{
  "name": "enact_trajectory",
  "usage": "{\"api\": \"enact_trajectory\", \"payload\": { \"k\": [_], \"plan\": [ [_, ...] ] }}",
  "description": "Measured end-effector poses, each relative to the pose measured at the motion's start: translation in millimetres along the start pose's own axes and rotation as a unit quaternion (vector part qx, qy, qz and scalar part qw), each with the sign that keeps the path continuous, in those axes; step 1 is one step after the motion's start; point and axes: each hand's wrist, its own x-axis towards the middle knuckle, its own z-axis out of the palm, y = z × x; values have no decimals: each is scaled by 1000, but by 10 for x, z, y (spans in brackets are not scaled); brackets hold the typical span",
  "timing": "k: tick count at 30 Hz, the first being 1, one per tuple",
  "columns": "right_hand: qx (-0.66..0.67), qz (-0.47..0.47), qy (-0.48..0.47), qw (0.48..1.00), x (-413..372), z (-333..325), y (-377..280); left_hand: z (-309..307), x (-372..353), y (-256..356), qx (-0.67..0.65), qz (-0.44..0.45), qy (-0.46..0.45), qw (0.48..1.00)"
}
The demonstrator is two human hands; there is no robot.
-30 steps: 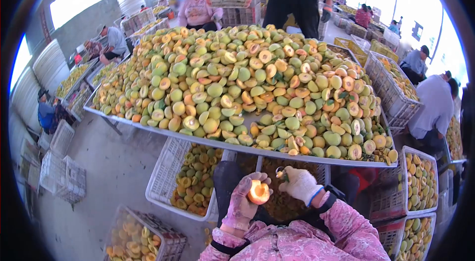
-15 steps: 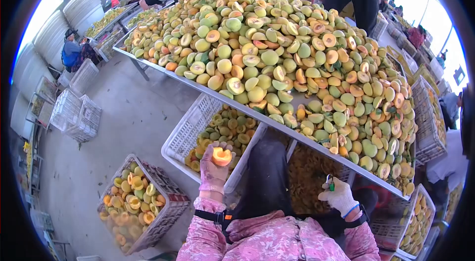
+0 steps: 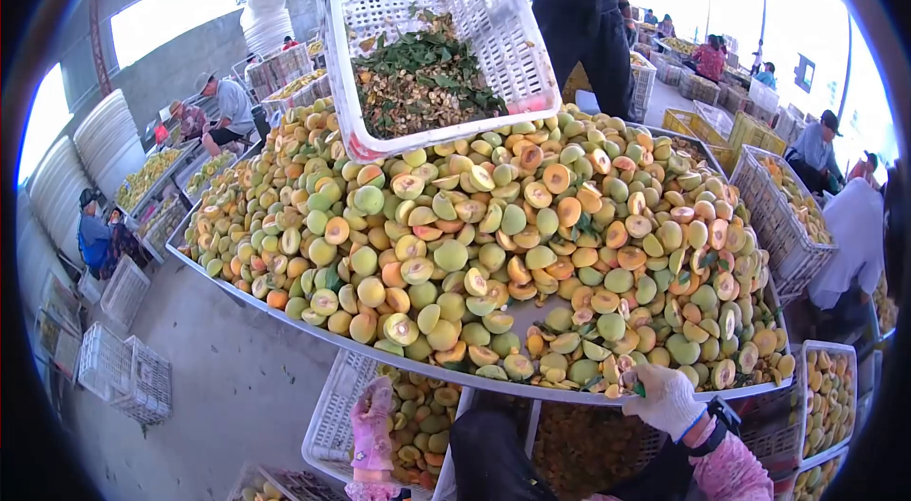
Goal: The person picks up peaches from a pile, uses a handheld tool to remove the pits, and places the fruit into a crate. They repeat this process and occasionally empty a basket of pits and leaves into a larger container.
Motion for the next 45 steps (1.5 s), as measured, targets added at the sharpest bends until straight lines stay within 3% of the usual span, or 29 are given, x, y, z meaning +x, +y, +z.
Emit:
{"api": "enact_trajectory", "payload": {
  "k": [2, 3, 6, 7, 10, 12, 14, 16, 17, 18, 20, 24, 25, 26, 27, 28, 29, 31, 33, 35, 38, 41, 44, 45],
  "plan": [
    [-67, -11, -25, 997, 315, -3, 114, 59, 43, 32, 9, 40, -14, 999],
    [-125, 33, -114, 985, 448, -113, 53, 52, 63, 19, 21, 64, -24, 997],
    [-85, -66, 18, 994, 967, -474, -249, 34, -19, 153, 56, 81, -54, 994],
    [-82, -122, 108, 983, 1180, -593, -421, 20, -43, 177, 72, 80, -53, 993],
    [-55, -276, 305, 910, 1912, -946, -1087, 47, -160, 303, 114, 71, -37, 990],
    [-78, -359, 359, 858, 2428, -1103, -1474, 71, -228, 375, 136, 78, -52, 986],
    [-65, -381, 285, 877, 2884, -1163, -1743, 78, -334, 400, 108, 83, -68, 988],
    [-87, -395, 289, 868, 3138, -1028, -1891, -12, -391, 198, 2, 95, -95, 991],
    [-128, -371, 264, 881, 3289, -976, -1977, -21, -461, 196, -9, 57, -85, 995],
    [-135, -354, 238, 894, 3376, -968, -1984, -18, -484, 126, -14, 84, -83, 993],
    [-57, -342, 174, 922, 3477, -932, -1967, 10, -544, -66, -94, 61, -76, 991],
    [9, -377, 171, 910, 3434, -896, -1969, 101, -654, -338, -48, 139, -78, 986],
    [47, -392, 145, 907, 3393, -950, -2028, 90, -682, -302, 14, 159, -98, 982],
    [42, -346, 103, 931, 3284, -1087, -2010, 107, -688, -408, -168, 97, -128, 973],
    [136, -343, 105, 923, 3018, -1122, -2094, 135, -644, -564, -342, 32, -157, 926],
    [149, -345, 103, 921, 2748, -1249, -2210, 166, -615, -645, -502, -35, -182, 845],
    [162, -347, 100, 918, 2475, -1376, -2324, 214, -652, -580, -281, 89, -180, 939],
    [21, -360, 76, 929, 1983, -1840, -2510, 357, -688, -453, -343, 46, -177, 921],
    [155, -372, 20, 915, 1777, -1908, -2484, 530, -691, -397, -413, 33, -197, 889],
    [243, -371, -30, 896, 1457, -1971, -2453, 676, -751, -338, -363, 66, -217, 904],
    [337, -322, 0, 885, 1051, -1701, -2300, 889, -893, -73, -337, 21, -242, 909],
    [282, -250, -34, 926, 756, -1701, -2224, 1019, -941, -141, -283, 4, -277, 918],
    [202, -291, 33, 935, 683, -1457, -1958, 1080, -1111, -109, -263, -27, -267, 927],
    [171, -300, -9, 938, 596, -1464, -2019, 1122, -1123, -177, -266, -46, -261, 927]
  ]
}}
